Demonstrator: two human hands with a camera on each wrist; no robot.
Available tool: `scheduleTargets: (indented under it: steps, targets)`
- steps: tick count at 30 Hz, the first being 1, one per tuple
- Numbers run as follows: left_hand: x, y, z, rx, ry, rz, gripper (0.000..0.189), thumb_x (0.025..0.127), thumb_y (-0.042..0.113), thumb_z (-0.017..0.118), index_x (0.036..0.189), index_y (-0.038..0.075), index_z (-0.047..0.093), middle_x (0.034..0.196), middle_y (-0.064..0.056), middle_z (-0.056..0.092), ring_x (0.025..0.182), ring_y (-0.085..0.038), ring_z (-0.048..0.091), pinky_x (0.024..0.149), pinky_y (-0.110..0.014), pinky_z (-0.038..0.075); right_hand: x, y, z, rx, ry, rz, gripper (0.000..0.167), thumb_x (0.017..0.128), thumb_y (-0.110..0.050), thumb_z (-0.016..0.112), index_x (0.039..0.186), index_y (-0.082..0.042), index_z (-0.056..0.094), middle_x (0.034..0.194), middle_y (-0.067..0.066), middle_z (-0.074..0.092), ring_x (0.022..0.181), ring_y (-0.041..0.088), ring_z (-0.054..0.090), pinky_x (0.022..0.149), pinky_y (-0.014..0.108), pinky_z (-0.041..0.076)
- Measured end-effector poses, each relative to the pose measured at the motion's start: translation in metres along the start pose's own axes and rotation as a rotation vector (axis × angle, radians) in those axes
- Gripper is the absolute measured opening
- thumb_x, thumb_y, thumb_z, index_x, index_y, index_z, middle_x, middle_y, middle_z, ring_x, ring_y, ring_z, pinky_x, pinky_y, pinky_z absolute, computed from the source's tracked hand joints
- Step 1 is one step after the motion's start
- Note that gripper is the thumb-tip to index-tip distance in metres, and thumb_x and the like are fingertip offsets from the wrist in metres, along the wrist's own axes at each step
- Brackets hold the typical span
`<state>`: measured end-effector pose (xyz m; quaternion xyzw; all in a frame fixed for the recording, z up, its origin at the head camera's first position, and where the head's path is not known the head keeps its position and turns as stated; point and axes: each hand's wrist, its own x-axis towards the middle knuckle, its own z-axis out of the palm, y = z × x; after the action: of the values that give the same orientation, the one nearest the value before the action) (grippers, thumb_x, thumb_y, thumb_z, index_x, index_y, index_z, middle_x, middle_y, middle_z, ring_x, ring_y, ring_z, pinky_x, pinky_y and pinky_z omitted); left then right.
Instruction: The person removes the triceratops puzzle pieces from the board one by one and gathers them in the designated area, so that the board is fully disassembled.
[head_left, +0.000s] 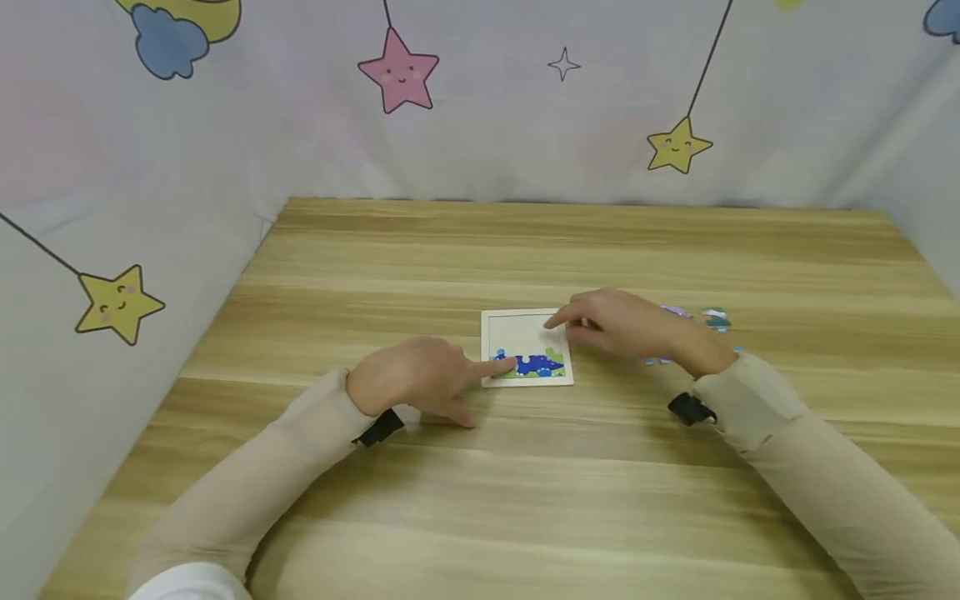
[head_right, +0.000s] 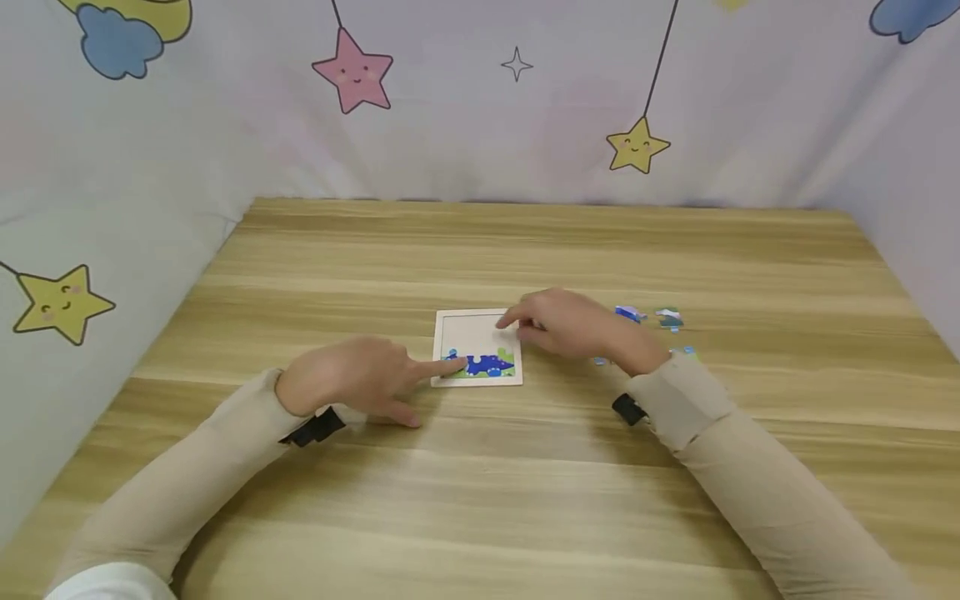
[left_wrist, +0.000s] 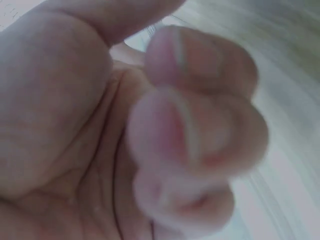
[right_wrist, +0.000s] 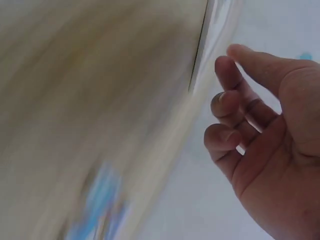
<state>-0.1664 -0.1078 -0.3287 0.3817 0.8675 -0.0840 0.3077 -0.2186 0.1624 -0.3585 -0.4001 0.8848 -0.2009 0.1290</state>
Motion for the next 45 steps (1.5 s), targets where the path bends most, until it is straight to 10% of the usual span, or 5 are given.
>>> scheduleTargets:
  steps: [9,19,27,33,45]
  targets:
    - [0.01,0.015,0.008,0.033,0.0,0.044,0.089,0.097,0.056,0.057,0.159,0.008,0.015,0.065,0.003,0.05,0.056,-0.015,0.05,0.058,-0.031,0.046,0.053,-0.029,0.03,0.196,-0.114,-0.119,0.014,0.1,-0.01,0.061,0.113,-0.006,0.066,0.087,-0.001,0.062,0.071,0.011,0.054,0.07,0.03,0.048]
    - [0.001,0.032,0.016,0.213,0.071,-0.004,0.084,0.097,0.058,0.056,0.158,0.008,0.024,0.056,0.004,0.04,0.051,-0.012,0.039,0.054,-0.028,0.046,0.071,-0.038,0.029,0.223,-0.191,-0.037,0.018,0.092,-0.021,0.073,0.098,-0.008,0.062,0.082,0.0,0.056,0.071,0.013,0.048,0.068,0.029,0.043]
    - [0.003,0.034,0.015,0.183,0.078,0.003,0.087,0.096,0.057,0.058,0.159,0.007,0.023,0.059,0.005,0.04,0.052,-0.011,0.037,0.052,-0.028,0.043,0.065,-0.032,0.017,0.405,-0.151,-0.106,0.015,0.094,-0.016,0.072,0.092,-0.012,0.058,0.083,-0.001,0.057,0.075,0.015,0.057,0.068,0.029,0.047]
    - [0.004,0.033,0.011,0.172,0.052,0.003,0.087,0.096,0.057,0.058,0.16,0.01,0.022,0.061,0.003,0.041,0.053,-0.012,0.035,0.05,-0.028,0.035,0.035,-0.015,-0.013,0.363,-0.004,-0.01,0.007,0.096,-0.016,0.07,0.095,-0.013,0.063,0.089,-0.001,0.063,0.084,0.018,0.06,0.074,0.034,0.05]
    - [0.0,0.023,0.001,-0.007,0.02,0.038,0.084,0.096,0.049,0.064,0.159,0.012,0.024,0.061,0.003,0.04,0.055,-0.014,0.036,0.054,-0.029,0.034,-0.079,0.026,-0.022,0.243,-0.051,0.181,0.01,0.09,-0.019,0.076,0.088,-0.017,0.067,0.077,-0.009,0.063,0.072,0.009,0.059,0.065,0.025,0.05]
